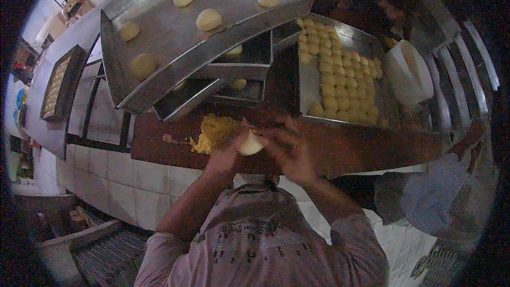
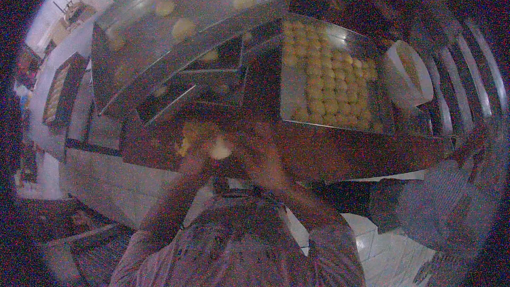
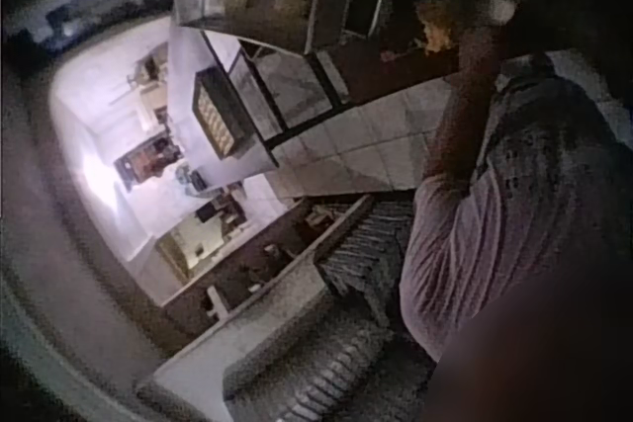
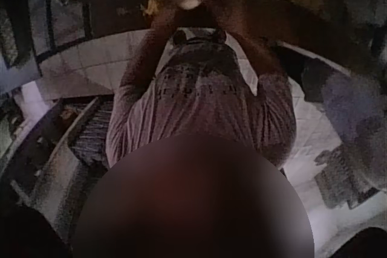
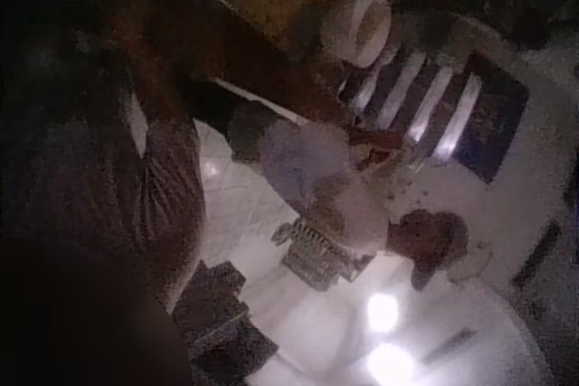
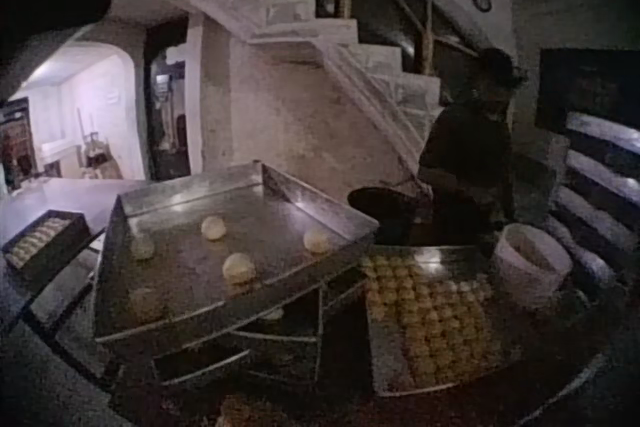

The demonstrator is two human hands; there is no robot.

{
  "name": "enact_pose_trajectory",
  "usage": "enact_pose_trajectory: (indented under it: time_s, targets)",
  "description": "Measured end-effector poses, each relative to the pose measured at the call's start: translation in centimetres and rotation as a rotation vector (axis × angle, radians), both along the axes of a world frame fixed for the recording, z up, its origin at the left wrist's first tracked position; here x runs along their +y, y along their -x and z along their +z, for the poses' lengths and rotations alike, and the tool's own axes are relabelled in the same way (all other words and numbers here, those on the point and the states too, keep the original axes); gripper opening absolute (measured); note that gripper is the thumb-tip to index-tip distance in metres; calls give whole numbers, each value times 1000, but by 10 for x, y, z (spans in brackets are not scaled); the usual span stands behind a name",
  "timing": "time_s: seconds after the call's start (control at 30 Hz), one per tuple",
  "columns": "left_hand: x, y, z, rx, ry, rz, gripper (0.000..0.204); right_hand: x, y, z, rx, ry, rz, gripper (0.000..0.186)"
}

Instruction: The person prepares bread rolls by filling dough pieces with a yellow paste and placing them onto metal trays.

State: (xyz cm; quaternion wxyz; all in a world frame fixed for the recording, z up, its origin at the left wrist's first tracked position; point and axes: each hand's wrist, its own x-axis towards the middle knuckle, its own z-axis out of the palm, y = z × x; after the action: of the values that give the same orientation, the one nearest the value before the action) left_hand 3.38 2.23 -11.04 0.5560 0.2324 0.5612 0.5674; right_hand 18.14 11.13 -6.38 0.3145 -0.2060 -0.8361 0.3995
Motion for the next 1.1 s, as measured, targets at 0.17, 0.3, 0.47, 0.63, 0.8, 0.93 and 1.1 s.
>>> enact_pose_trajectory:
  time_s: [0.17, 0.3, 0.47, 0.63, 0.8, 0.93, 1.1]
  targets:
    - [-9, -6, 6, 113, -61, 17, 52, 6, -3, -3, 29, -169, 53, 20]
    - [-9, -16, 4, 402, -48, 1, 53, 20, -7, -13, 88, 763, 205, 25]
    - [-5, 22, 37, 224, 163, -263, 61, -18, 1, 3, 5, -407, -38, 21]
    - [-7, 15, 47, 179, -25, -274, 64, -23, -14, 7, -53, -79, 241, 15]
    - [1, -4, 70, -487, -421, -29, 63, -19, -14, 22, -42, 787, 216, 12]
    - [-18, -23, 44, 123, -346, -10, 60, -26, -4, 22, 294, 1418, 21, 22]
    - [-16, -31, -14, 1246, -414, 68, 56, -10, -10, -15, -13, 898, 166, 34]
